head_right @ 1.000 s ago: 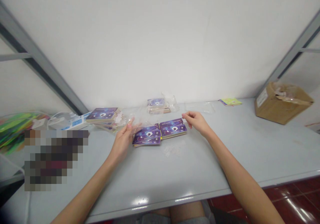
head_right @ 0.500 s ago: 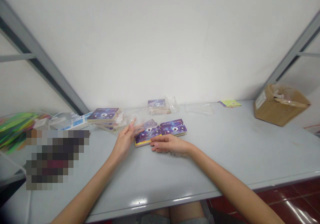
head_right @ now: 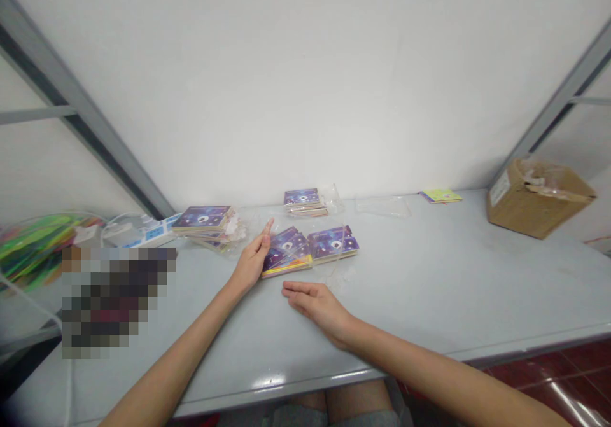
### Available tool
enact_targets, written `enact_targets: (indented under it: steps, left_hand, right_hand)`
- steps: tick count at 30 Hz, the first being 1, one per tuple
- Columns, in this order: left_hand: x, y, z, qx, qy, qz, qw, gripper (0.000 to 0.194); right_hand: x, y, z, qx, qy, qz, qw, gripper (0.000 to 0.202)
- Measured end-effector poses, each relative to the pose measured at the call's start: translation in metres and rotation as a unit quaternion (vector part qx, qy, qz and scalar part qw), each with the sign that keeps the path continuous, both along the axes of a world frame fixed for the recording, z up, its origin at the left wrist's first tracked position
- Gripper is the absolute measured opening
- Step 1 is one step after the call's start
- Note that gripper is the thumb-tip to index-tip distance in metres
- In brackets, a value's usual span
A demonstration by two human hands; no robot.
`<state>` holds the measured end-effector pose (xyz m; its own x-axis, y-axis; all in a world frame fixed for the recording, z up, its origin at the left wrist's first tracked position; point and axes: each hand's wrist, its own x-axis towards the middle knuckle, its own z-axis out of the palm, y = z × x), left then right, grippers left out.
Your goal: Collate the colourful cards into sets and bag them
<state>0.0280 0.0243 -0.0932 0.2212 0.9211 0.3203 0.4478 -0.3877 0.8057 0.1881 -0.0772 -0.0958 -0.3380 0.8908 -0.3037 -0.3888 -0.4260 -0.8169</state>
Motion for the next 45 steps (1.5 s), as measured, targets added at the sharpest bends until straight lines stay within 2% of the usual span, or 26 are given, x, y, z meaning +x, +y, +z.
enact_targets:
  steps: [4,9,14,18,22,24,30,36,42,44,45]
  left_hand:
    - [-0.001,0.003,-0.001,-0.012,0.003,0.004,1.0,0.052]
    - [0.0,0.006,-0.004,-0.017,-0.026,-0.01,0.999,0.048]
    - [0.001,0.008,-0.005,-0.007,0.006,-0.023,1.0,0.048]
    - [0.0,0.008,-0.005,0.012,0.037,-0.03,0.999,0.049]
    - [0.0,0.009,-0.007,0.016,0.048,-0.028,0.998,0.048]
    - [0.0,0.011,-0.007,0.018,0.055,-0.027,0.998,0.047]
    - [-0.003,0.015,-0.004,0.024,0.072,-0.03,0.997,0.043]
    - [-0.005,0.016,-0.001,0.02,0.077,-0.05,0.996,0.044]
    - [-0.003,0.012,0.003,0.013,0.071,-0.064,0.995,0.045]
    - [-0.002,0.008,0.006,0.014,0.049,-0.05,0.997,0.047]
    - [-0.001,0.005,0.006,0.016,0.028,-0.032,0.999,0.047]
  right_hand:
    - [0.019,-0.004,-0.002,-0.013,0.009,-0.063,0.998,0.03]
    - [0.046,-0.004,-0.007,-0.005,-0.007,-0.111,0.994,0.024]
    - [0.074,0.0,-0.012,0.012,-0.035,-0.169,0.985,0.028]
    - [0.106,0.007,-0.017,0.032,-0.082,-0.224,0.971,0.028]
    - [0.131,0.013,-0.023,0.068,-0.121,-0.28,0.95,0.018]
    - [0.133,0.014,-0.023,0.074,-0.134,-0.267,0.952,0.017]
    - [0.107,0.016,-0.012,0.072,-0.124,-0.142,0.979,0.025]
    - [0.092,0.033,-0.005,0.086,-0.119,-0.111,0.983,0.024]
    - [0.083,0.037,0.005,0.122,-0.134,-0.065,0.981,0.027]
    - [0.086,0.04,0.011,0.138,-0.149,-0.085,0.975,0.027]
    - [0.091,0.043,0.014,0.15,-0.155,-0.117,0.969,0.026]
